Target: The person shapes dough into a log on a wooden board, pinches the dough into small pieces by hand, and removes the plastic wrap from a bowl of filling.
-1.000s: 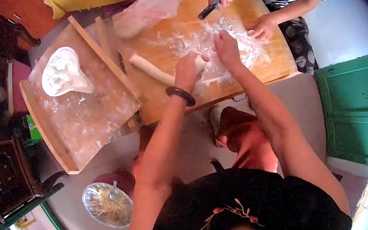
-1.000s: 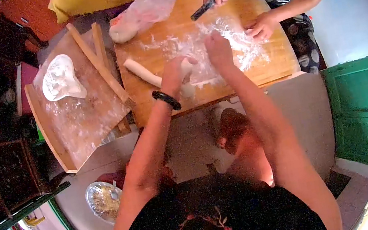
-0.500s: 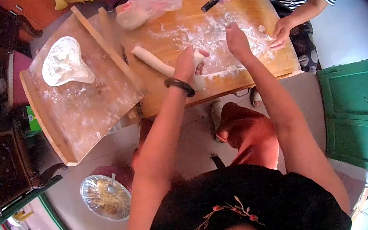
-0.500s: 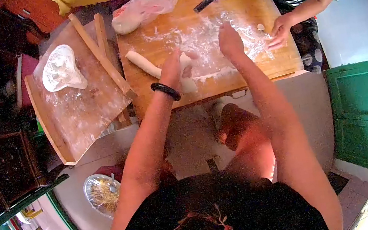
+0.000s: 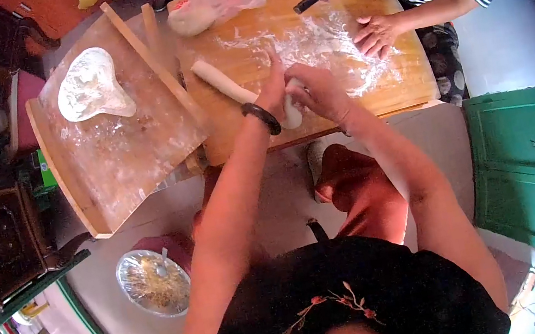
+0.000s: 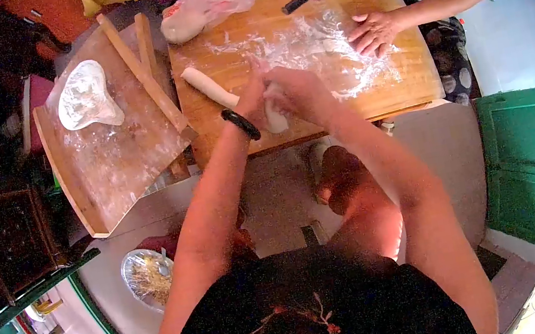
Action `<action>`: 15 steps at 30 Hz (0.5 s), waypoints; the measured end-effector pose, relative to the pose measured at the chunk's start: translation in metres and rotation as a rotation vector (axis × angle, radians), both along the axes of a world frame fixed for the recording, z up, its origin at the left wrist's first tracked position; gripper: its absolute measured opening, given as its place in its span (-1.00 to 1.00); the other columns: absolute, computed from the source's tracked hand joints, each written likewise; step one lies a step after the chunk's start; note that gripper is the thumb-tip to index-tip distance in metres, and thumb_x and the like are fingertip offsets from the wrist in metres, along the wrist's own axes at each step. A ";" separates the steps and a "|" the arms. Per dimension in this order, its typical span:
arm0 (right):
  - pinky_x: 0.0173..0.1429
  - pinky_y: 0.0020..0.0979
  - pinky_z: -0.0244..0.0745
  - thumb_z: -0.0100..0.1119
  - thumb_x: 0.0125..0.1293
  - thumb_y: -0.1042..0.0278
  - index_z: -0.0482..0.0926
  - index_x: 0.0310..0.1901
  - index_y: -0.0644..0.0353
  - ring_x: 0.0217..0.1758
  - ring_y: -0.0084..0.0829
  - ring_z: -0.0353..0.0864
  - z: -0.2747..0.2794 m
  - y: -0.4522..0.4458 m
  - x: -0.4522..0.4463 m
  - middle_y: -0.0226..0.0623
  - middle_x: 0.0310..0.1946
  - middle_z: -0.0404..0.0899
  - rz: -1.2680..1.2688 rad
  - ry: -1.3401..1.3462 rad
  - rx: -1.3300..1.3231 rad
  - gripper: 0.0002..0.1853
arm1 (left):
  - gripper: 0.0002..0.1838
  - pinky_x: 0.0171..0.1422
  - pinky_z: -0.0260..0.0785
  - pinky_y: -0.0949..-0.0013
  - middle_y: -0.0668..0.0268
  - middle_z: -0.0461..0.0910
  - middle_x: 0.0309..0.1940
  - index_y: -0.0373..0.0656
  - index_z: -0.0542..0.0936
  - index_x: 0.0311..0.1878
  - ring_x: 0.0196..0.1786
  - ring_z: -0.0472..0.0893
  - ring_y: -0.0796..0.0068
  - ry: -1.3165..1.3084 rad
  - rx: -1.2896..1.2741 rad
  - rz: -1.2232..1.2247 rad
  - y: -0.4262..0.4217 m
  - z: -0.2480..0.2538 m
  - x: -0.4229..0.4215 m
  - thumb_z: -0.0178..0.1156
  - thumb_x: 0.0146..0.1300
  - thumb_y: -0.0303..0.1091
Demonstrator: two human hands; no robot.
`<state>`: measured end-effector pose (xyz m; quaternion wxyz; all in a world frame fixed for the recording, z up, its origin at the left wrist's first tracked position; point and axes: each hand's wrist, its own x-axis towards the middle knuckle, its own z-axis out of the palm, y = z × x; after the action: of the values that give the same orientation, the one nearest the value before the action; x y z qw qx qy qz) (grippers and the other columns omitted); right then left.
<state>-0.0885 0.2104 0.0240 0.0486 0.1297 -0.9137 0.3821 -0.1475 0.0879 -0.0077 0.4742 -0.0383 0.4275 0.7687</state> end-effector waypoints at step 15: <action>-0.45 -0.33 0.44 0.02 0.36 0.24 0.44 -0.36 0.25 -0.52 -0.17 0.54 -0.020 0.009 -0.008 -0.11 -0.57 0.52 -0.327 0.065 -0.086 -0.76 | -0.51 -0.47 0.26 0.33 0.22 0.41 -0.65 -0.35 0.46 -0.44 -0.55 0.41 0.47 1.104 -0.210 0.321 0.012 -0.037 0.017 -0.15 0.37 -0.07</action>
<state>-0.0967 0.2198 0.0038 0.1451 -0.0104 -0.9034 0.4034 -0.1303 0.1003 -0.0449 0.0523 0.2569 0.6742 0.6905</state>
